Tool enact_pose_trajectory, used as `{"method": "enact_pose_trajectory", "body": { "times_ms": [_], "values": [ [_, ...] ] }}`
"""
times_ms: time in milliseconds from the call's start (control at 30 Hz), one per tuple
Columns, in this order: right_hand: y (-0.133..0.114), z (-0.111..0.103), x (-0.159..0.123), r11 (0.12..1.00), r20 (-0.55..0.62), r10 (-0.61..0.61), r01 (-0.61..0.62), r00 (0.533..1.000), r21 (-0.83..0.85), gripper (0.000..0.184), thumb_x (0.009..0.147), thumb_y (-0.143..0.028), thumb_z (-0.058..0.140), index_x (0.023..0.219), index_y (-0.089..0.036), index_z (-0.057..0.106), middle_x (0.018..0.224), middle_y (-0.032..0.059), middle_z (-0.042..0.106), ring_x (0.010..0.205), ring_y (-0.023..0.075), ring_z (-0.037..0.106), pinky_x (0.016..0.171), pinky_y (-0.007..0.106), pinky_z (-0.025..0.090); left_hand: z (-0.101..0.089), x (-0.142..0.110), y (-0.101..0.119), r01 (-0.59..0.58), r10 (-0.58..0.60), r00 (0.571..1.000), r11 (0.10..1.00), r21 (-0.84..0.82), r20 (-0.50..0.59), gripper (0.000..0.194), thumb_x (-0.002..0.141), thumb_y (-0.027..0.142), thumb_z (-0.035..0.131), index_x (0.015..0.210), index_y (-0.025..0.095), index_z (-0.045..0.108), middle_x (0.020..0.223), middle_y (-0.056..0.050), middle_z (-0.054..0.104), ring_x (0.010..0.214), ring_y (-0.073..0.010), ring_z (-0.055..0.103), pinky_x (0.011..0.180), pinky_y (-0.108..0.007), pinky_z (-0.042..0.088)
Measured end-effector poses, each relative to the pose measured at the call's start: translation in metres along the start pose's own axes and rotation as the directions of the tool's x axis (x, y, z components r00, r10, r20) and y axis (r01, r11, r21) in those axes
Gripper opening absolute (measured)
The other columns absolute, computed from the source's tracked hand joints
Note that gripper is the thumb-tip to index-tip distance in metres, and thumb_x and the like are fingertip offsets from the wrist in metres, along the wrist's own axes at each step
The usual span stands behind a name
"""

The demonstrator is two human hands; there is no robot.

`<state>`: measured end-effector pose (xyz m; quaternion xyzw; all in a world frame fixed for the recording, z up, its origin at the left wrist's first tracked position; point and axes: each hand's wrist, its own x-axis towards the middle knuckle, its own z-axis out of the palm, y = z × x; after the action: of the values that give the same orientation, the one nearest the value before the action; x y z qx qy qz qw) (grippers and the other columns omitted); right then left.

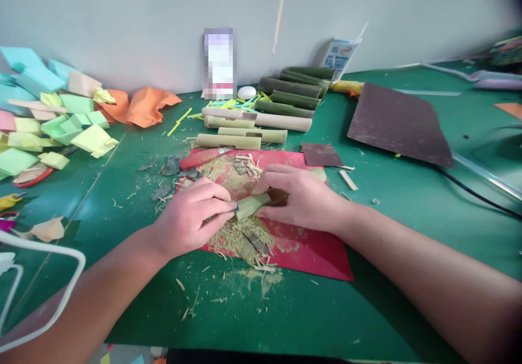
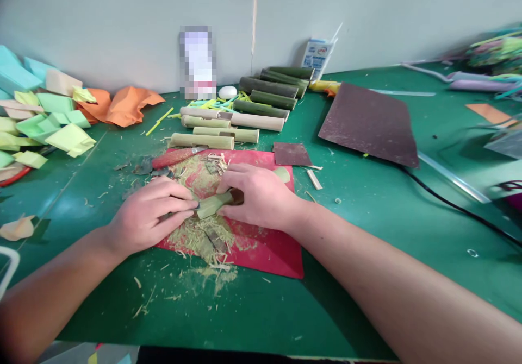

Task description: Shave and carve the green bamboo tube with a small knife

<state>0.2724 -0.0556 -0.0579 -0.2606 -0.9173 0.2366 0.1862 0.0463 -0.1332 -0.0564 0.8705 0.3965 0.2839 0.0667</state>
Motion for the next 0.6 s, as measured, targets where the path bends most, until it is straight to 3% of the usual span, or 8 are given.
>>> {"method": "enact_pose_trajectory", "body": {
  "times_ms": [300,600],
  "values": [
    [-0.002,-0.001,0.000,1.000,0.008,0.016,-0.016,1.000,0.014,0.014,0.073,-0.028,0.067,0.082,-0.020,0.059,0.080,0.0003,0.054,0.073,0.0136,0.049,0.059,0.025,0.033,0.001,0.006,0.006,-0.011,0.010,0.998,1.000,0.020,0.055,0.012,0.085,0.012,0.055,0.091,0.016,0.064,0.090,-0.006,0.064,0.084,-0.0166,0.054,0.078,-0.034,0.045],
    [0.000,-0.001,0.000,1.000,0.008,-0.001,0.000,1.000,0.019,0.015,0.074,-0.029,0.067,0.083,-0.020,0.060,0.081,0.0002,0.054,0.074,0.0137,0.049,0.061,0.025,0.033,0.005,0.009,0.012,-0.050,0.048,0.998,0.998,0.046,0.040,0.011,0.085,0.010,0.054,0.089,0.015,0.063,0.089,-0.007,0.062,0.083,-0.0167,0.051,0.077,-0.033,0.045]
  ]
}}
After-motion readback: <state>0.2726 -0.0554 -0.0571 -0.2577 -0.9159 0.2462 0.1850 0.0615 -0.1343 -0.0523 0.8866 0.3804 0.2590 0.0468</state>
